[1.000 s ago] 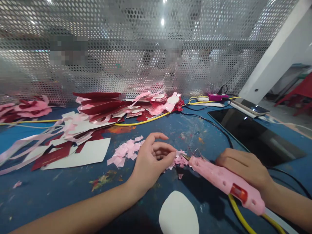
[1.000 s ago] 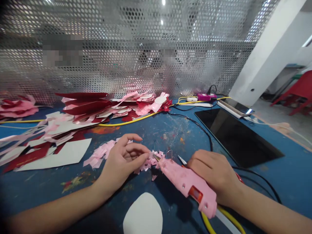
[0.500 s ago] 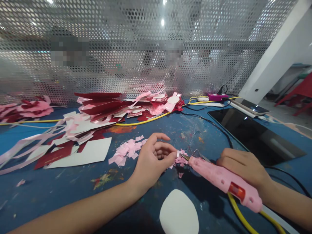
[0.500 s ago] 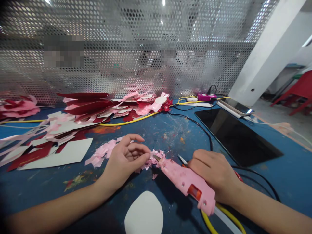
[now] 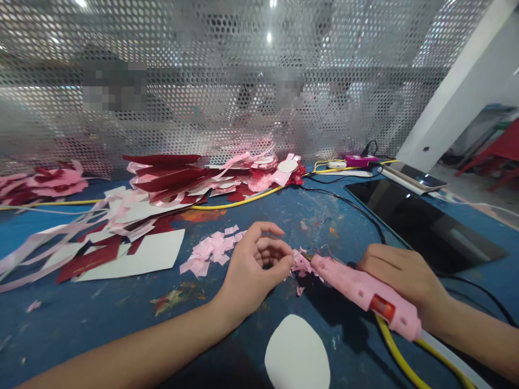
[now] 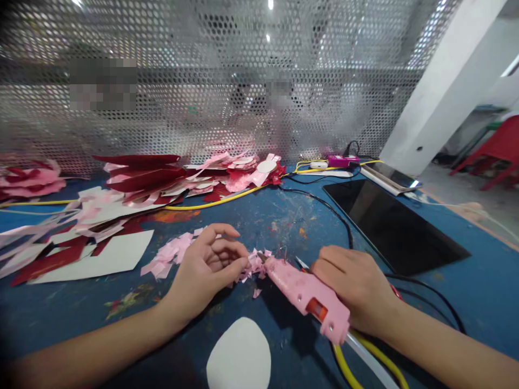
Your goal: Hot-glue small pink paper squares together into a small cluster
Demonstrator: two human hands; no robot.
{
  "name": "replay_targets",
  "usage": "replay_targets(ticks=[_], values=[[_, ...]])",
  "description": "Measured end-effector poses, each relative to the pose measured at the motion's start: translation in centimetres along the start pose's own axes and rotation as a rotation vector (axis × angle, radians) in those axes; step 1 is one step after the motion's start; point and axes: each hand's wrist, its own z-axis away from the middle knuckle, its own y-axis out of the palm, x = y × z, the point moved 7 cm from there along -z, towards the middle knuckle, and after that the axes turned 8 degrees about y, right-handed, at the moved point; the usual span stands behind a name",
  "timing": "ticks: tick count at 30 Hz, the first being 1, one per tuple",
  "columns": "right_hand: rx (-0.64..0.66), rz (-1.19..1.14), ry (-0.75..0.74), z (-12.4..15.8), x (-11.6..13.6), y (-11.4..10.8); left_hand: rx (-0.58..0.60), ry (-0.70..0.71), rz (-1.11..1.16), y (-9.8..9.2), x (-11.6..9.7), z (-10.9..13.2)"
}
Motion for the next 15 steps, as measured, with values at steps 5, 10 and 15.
replay_targets(ticks=[5,10,15], values=[[-0.062,-0.041,0.086,-0.4,-1.5,-1.1,-0.024,0.016,-0.003,-0.1,-0.2,0.1],[-0.157,-0.032,0.522,-1.1,-6.0,-2.4,-0.040,0.053,-0.072,-0.4,-0.4,0.2],[-0.112,-0.049,0.735,-1.1,-9.4,-2.3,-0.054,0.052,-0.057,-0.4,-0.4,0.2]])
